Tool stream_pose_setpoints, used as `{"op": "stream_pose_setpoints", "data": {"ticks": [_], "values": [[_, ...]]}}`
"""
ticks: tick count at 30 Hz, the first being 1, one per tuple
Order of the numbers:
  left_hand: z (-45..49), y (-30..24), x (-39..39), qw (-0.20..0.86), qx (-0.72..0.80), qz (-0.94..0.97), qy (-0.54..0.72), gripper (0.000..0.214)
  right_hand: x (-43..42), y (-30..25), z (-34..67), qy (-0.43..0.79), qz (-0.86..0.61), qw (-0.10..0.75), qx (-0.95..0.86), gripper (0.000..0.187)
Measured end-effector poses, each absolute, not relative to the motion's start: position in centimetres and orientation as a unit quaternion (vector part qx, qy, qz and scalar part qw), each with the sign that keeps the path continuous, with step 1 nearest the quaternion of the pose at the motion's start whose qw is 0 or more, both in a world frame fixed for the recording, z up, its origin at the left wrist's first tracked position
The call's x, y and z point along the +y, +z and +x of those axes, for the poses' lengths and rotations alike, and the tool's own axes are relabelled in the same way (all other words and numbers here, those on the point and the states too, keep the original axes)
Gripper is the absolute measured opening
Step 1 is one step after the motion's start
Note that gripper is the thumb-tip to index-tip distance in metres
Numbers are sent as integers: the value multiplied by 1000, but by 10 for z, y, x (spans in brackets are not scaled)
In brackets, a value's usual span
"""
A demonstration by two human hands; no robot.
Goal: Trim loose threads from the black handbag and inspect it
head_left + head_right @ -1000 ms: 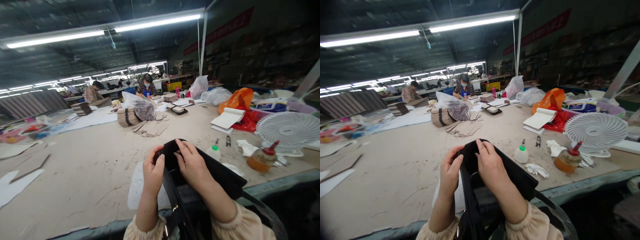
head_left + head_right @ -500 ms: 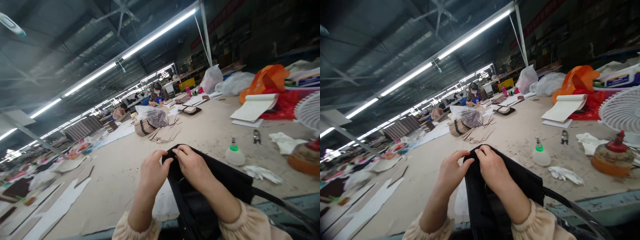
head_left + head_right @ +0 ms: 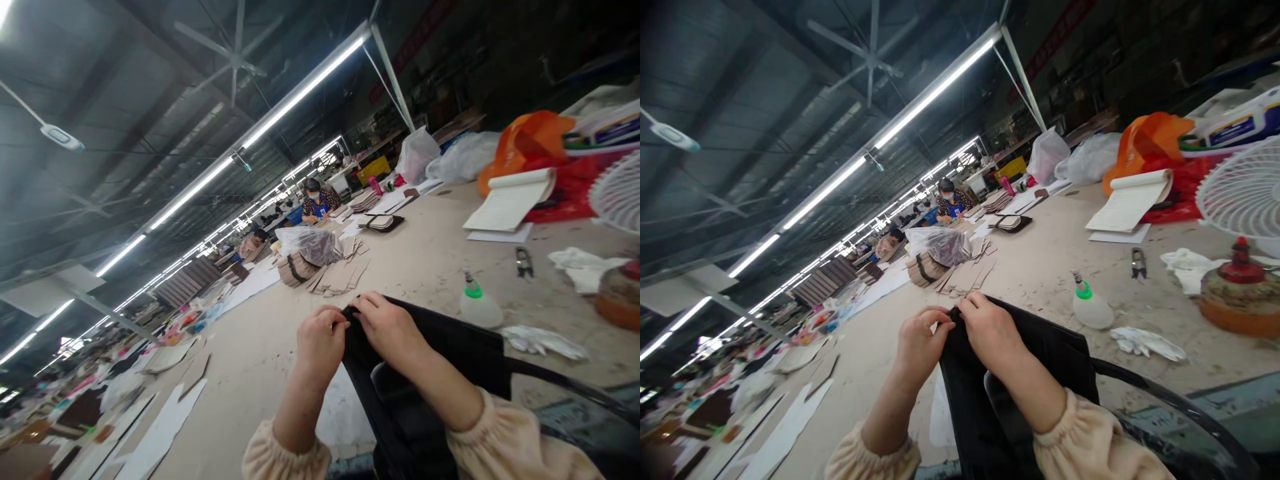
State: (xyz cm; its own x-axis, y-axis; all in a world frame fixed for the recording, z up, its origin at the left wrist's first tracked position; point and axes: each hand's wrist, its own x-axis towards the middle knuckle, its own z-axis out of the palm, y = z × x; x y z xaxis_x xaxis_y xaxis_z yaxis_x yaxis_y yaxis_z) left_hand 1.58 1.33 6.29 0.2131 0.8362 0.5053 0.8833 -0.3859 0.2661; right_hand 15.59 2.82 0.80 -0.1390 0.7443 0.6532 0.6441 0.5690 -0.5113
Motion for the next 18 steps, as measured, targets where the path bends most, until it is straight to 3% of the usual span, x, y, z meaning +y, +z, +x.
{"op": "stream_pose_setpoints", "data": {"ticks": [12, 18], "values": [[3, 60, 14, -48, -549, -768, -326, 9, 34, 7, 153, 119, -384, 478, -781, 11], [-6, 61, 13, -62, -551, -773, -307, 22, 35, 9, 152, 116, -378, 454, -799, 11]]}}
